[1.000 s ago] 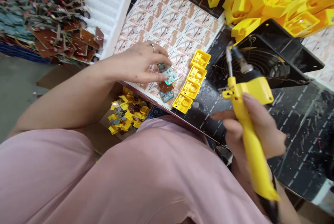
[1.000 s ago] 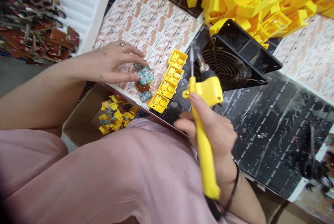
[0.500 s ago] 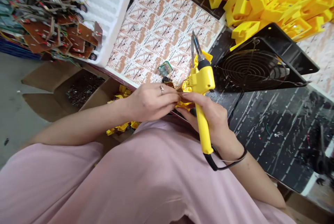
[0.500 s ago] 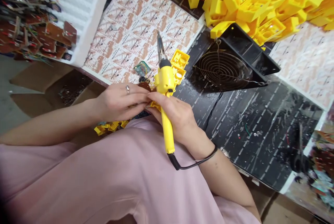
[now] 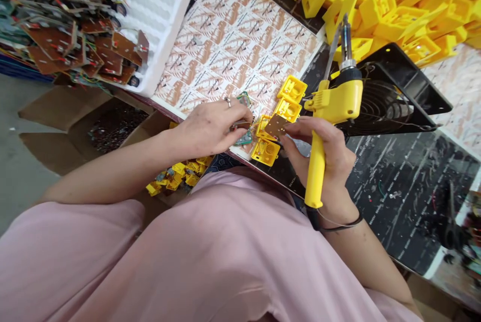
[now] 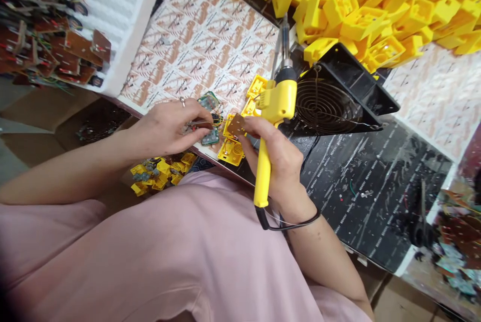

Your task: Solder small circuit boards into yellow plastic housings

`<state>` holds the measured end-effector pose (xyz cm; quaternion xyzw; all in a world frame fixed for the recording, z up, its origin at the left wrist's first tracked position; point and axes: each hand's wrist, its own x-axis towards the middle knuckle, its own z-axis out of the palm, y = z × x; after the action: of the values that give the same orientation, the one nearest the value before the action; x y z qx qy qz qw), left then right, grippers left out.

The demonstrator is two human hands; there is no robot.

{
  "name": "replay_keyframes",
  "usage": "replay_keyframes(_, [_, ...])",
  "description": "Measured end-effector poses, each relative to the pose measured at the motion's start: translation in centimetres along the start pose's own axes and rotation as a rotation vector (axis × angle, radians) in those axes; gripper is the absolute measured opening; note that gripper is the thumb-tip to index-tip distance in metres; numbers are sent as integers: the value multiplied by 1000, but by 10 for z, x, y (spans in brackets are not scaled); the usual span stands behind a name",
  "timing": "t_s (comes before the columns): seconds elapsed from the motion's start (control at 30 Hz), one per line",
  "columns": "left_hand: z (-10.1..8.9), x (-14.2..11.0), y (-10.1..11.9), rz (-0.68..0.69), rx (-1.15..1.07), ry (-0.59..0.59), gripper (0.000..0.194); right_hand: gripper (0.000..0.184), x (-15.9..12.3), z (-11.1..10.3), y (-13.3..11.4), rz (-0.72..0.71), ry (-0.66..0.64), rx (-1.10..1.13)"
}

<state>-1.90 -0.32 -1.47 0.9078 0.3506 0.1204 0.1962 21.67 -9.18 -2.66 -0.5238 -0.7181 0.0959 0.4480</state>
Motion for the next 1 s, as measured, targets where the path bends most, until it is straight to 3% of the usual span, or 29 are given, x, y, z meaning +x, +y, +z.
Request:
replay_keyframes(0.13, [-20, 0, -12, -176, -265, 49, 29, 45, 0, 0, 4, 12, 1, -80])
replay_keyframes(0.23, [-23, 4, -17, -273, -403, 56, 32, 45, -1, 0, 3, -23, -1, -119])
replay_keyframes(0.37, [-15, 9, -18, -242, -398, -96, 32, 44, -1, -1, 1, -56, 20, -147])
replay_keyframes(0.67, [-16, 10, -16, -111, -177, -159, 36, 49, -3, 1, 3, -148, 74, -238])
replay_keyframes(0.83, [-14, 8, -8, -172, -263, -119, 28, 51, -3, 2, 0, -102, 70, -169])
replay_keyframes(1.0, [-5, 8, -9, -242, -543, -68, 20, 54, -3, 2, -3, -57, 67, -60])
